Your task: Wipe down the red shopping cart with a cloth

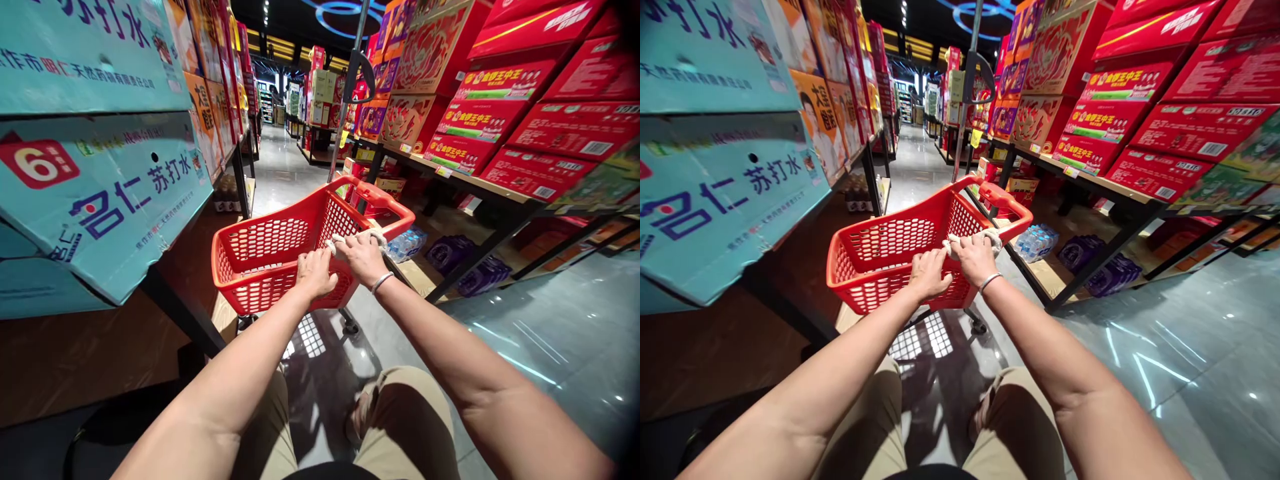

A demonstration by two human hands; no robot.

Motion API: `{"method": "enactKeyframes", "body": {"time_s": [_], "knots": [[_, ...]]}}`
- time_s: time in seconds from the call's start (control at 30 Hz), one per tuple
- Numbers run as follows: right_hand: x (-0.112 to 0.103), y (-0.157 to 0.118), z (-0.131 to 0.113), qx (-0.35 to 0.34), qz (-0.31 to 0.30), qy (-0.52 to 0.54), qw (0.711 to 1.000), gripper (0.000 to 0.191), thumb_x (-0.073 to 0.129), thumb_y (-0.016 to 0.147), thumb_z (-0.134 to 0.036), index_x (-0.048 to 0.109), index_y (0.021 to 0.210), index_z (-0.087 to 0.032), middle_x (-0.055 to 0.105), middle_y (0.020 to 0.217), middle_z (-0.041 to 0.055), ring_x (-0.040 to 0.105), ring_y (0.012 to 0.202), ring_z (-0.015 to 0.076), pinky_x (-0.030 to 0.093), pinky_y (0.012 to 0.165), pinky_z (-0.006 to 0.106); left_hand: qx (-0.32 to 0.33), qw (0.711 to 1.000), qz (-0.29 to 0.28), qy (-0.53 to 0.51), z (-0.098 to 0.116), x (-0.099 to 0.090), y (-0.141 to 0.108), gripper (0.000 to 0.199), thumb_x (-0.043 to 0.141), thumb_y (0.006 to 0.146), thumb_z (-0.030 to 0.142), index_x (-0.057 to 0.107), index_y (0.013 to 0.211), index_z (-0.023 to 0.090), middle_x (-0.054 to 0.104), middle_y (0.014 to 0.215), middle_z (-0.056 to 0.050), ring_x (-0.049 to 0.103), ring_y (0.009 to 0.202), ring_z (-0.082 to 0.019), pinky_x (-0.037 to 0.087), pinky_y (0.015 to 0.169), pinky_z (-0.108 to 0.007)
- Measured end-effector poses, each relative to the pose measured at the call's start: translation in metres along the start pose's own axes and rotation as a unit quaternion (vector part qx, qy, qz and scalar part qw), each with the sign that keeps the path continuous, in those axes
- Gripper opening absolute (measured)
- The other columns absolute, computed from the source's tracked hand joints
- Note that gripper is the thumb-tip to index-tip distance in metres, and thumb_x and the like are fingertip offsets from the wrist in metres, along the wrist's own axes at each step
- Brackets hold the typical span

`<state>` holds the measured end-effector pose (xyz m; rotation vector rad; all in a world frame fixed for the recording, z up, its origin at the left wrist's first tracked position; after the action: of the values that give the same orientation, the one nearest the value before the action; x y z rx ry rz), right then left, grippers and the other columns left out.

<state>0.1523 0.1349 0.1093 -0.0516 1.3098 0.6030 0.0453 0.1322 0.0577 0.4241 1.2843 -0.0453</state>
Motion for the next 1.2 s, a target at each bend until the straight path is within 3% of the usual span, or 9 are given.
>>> {"method": "enactKeyframes", "body": {"time_s": [0.13, 0.33, 0.43, 0.63, 0.8, 0.9, 0.97, 1.1, 1.2], "knots": [[0.003, -0.003, 0.007, -0.022, 0.024, 0.011, 0.999, 0.043, 0.031, 0.104, -0.03, 0.056, 0.139, -0.03, 0.061, 0.131, 0.0097, 0.045, 0.116, 0.0283, 0.028, 0.094, 0.045, 0.028, 0.999, 0.002, -0.019, -0.007, 0.002, 0.0, 0.066, 0.058, 0.086, 0.042, 0.041, 0.145, 0.018, 0.057, 0.135, -0.013, 0.051, 0.121, -0.03, 0.034, 0.104, -0.045], [-0.005, -0.006, 0.119, 0.124, 0.117, 0.072, 0.983, 0.038, 0.048, 0.096, -0.031, 0.067, 0.129, -0.031, 0.06, 0.129, 0.0087, 0.045, 0.12, 0.0289, 0.033, 0.103, 0.046, 0.019, 0.998, -0.025, -0.05, -0.02, -0.002, 0.007, 0.061, 0.056, 0.088, 0.048, 0.044, 0.141, 0.021, 0.058, 0.132, -0.011, 0.051, 0.123, -0.029, 0.034, 0.105, -0.045], [0.007, -0.015, 0.144, 0.186, 0.199, 0.112, 0.956, 0.049, 0.049, 0.086, -0.017, 0.065, 0.132, -0.027, 0.048, 0.145, 0.0082, 0.037, 0.135, 0.0299, 0.032, 0.113, 0.048, 0.01, 0.997, -0.044, -0.063, -0.021, -0.002, 0.013, 0.056, 0.056, 0.088, 0.049, 0.048, 0.137, 0.022, 0.059, 0.132, -0.01, 0.052, 0.124, -0.029, 0.035, 0.105, -0.046], [0.072, -0.041, 0.1, 0.312, 0.287, 0.198, 0.884, 0.072, 0.039, 0.086, -0.011, 0.028, 0.157, -0.016, 0.018, 0.161, 0.0193, 0.02, 0.152, 0.0309, 0.029, 0.119, 0.054, 0.013, 0.995, -0.059, -0.084, -0.017, -0.002, 0.017, 0.055, 0.057, 0.087, 0.047, 0.048, 0.135, 0.023, 0.059, 0.134, -0.009, 0.05, 0.128, -0.029, 0.035, 0.107, -0.049], [0.135, -0.059, 0.057, 0.332, 0.155, 0.297, 0.882, 0.082, 0.05, 0.086, -0.021, 0.015, 0.158, -0.007, 0.008, 0.162, 0.0267, 0.012, 0.154, 0.0362, 0.033, 0.119, 0.053, 0.011, 0.995, -0.061, -0.075, -0.017, -0.001, 0.019, 0.061, 0.06, 0.084, 0.051, 0.046, 0.137, 0.024, 0.059, 0.134, -0.009, 0.05, 0.129, -0.03, 0.036, 0.107, -0.049], [0.152, -0.072, 0.047, 0.324, 0.078, 0.328, 0.884, 0.086, 0.056, 0.077, -0.015, 0.021, 0.156, -0.007, 0.017, 0.159, 0.0292, 0.027, 0.149, 0.0392, 0.043, 0.111, 0.053, 0.019, 0.997, -0.05, -0.062, -0.018, 0.0, 0.02, 0.064, 0.06, 0.083, 0.053, 0.046, 0.138, 0.022, 0.059, 0.132, -0.01, 0.051, 0.127, -0.031, 0.037, 0.106, -0.05], [0.134, -0.074, 0.051, 0.279, 0.113, 0.326, 0.896, 0.076, 0.054, 0.078, -0.013, 0.034, 0.151, -0.01, 0.032, 0.153, 0.026, 0.041, 0.142, 0.0358, 0.047, 0.107, 0.051, 0.026, 0.997, -0.045, -0.058, -0.019, 0.002, 0.02, 0.064, 0.059, 0.084, 0.053, 0.046, 0.138, 0.023, 0.059, 0.131, -0.01, 0.051, 0.126, -0.031, 0.037, 0.106, -0.05], [0.048, -0.067, 0.077, 0.12, 0.269, 0.258, 0.92, 0.062, 0.053, 0.086, -0.018, 0.044, 0.147, -0.021, 0.044, 0.148, 0.017, 0.039, 0.142, 0.0308, 0.038, 0.116, 0.051, 0.034, 0.996, -0.046, -0.066, -0.021, 0.005, 0.018, 0.065, 0.06, 0.084, 0.051, 0.043, 0.141, 0.025, 0.058, 0.134, -0.011, 0.051, 0.128, -0.032, 0.036, 0.108, -0.051], [0.0, -0.059, 0.117, 0.17, 0.291, 0.175, 0.925, 0.063, 0.053, 0.085, -0.016, 0.047, 0.147, -0.026, 0.04, 0.151, 0.0144, 0.04, 0.137, 0.0341, 0.038, 0.112, 0.054, 0.032, 0.995, -0.054, -0.079, -0.021, 0.005, 0.015, 0.068, 0.061, 0.083, 0.051, 0.042, 0.143, 0.025, 0.057, 0.137, -0.012, 0.05, 0.13, -0.034, 0.035, 0.11, -0.052]]}}
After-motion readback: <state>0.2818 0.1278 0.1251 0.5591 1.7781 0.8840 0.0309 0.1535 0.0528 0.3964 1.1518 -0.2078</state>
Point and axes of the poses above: each hand's wrist, its own y-axis towards the middle knuckle, its own x-axis out of the palm, z = x × y, the point moved 7 cm from there along y, towards the middle knuckle
